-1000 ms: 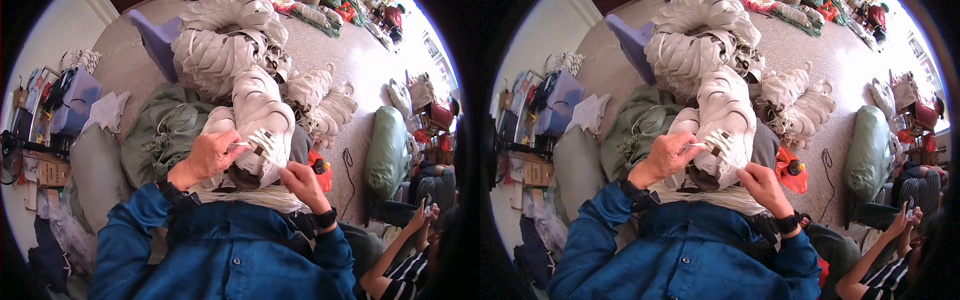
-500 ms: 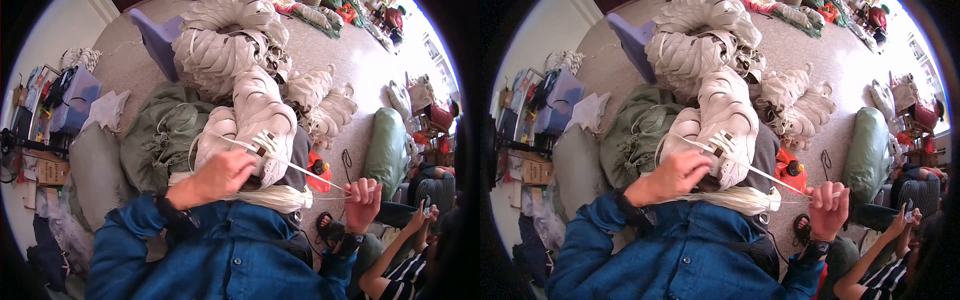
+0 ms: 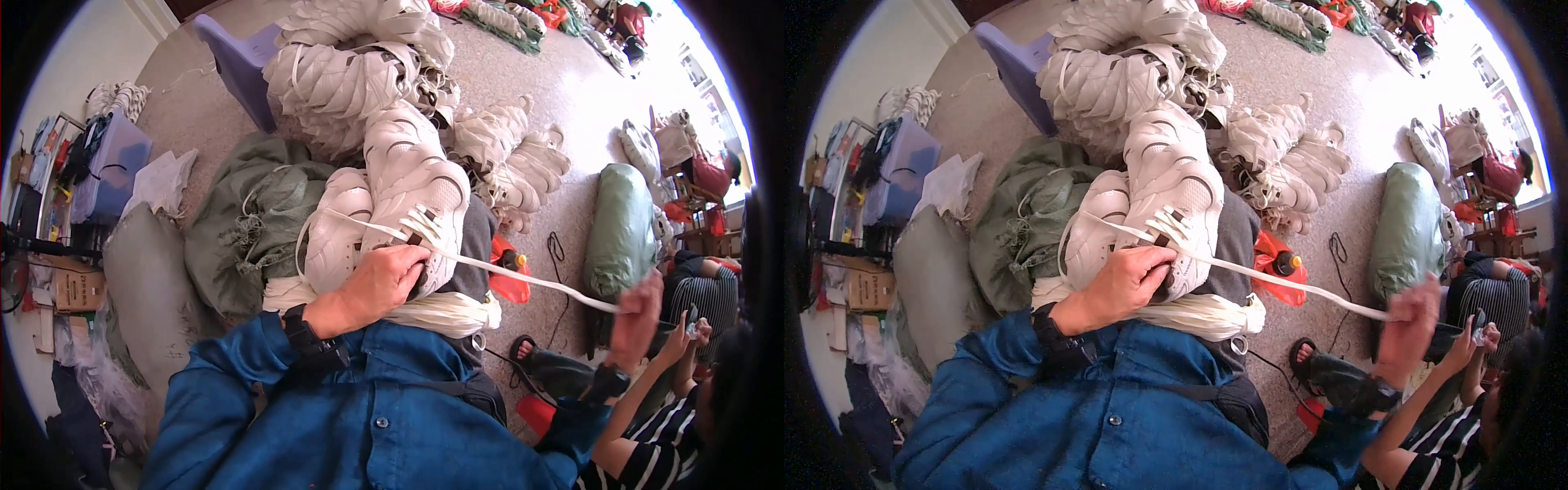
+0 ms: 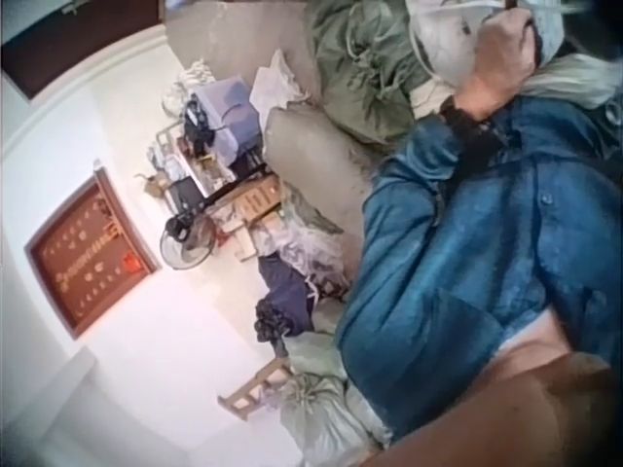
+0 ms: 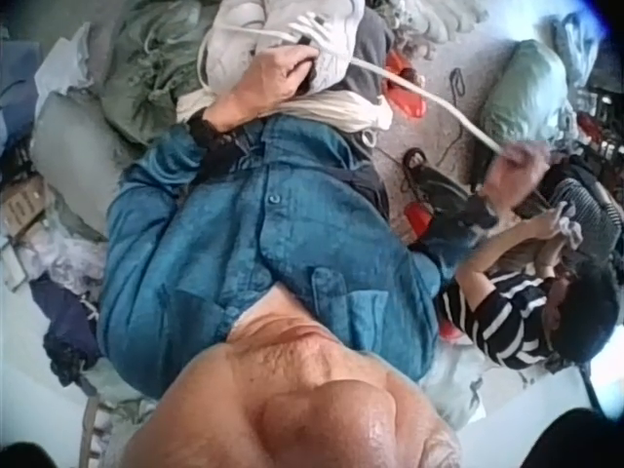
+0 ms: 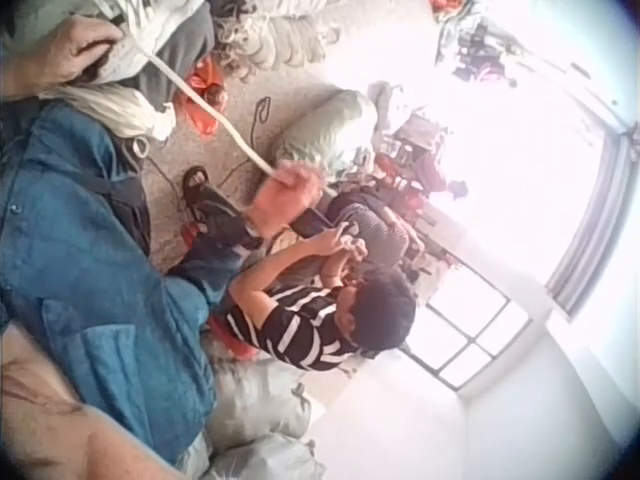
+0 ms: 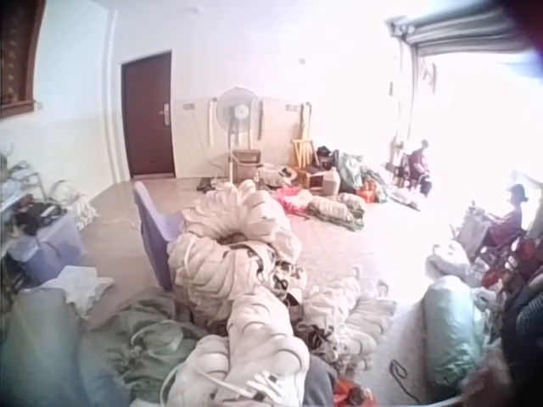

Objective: Lacing white athletic shoes and organizing them in a manufacturing or assembly setting.

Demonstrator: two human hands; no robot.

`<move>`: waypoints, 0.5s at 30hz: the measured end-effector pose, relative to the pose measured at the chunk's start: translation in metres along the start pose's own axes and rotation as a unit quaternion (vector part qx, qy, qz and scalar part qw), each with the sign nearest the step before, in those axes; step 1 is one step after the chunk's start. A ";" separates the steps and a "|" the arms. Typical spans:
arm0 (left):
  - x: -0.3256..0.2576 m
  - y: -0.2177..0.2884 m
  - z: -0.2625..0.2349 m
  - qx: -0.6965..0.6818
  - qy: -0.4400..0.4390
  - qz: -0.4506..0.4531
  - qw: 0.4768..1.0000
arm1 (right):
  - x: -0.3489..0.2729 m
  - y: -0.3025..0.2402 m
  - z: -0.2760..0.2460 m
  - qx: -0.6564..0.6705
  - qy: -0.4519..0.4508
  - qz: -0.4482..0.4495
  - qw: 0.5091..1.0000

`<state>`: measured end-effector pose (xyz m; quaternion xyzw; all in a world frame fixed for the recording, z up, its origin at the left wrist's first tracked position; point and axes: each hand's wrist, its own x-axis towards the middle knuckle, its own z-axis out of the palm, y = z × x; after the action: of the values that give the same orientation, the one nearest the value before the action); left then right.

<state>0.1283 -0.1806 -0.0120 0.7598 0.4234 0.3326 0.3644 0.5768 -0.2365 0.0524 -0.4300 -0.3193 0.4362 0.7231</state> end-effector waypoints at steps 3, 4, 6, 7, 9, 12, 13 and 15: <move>0.001 0.001 0.004 -0.032 0.002 -0.027 0.999 | -0.033 0.060 0.100 -0.144 -0.063 0.174 0.972; 0.001 0.002 0.004 -0.033 -0.007 -0.044 0.998 | -0.045 0.079 0.118 -0.168 -0.145 0.228 0.948; 0.001 0.002 0.003 -0.040 -0.017 -0.060 0.997 | -0.060 0.109 0.149 -0.171 -0.226 0.268 0.921; 0.000 0.001 0.003 -0.037 -0.012 -0.054 0.998 | -0.063 0.121 0.161 -0.163 -0.251 0.272 0.915; 0.000 0.001 0.003 -0.036 -0.009 -0.047 0.998 | -0.066 0.139 0.176 -0.178 -0.287 0.252 0.907; 0.000 0.003 0.003 -0.041 -0.016 -0.060 0.997 | -0.064 0.149 0.186 -0.214 -0.297 0.260 0.893; 0.000 0.002 0.004 -0.034 -0.008 -0.038 0.999 | -0.063 0.151 0.187 -0.239 -0.302 0.256 0.887; 0.000 0.001 0.004 -0.029 0.002 -0.017 0.999 | -0.061 0.153 0.188 -0.266 -0.307 0.252 0.878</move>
<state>0.1320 -0.1824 -0.0136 0.7412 0.4272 0.3399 0.3906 0.3392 -0.1887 -0.0106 -0.5165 -0.5100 0.6125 0.3130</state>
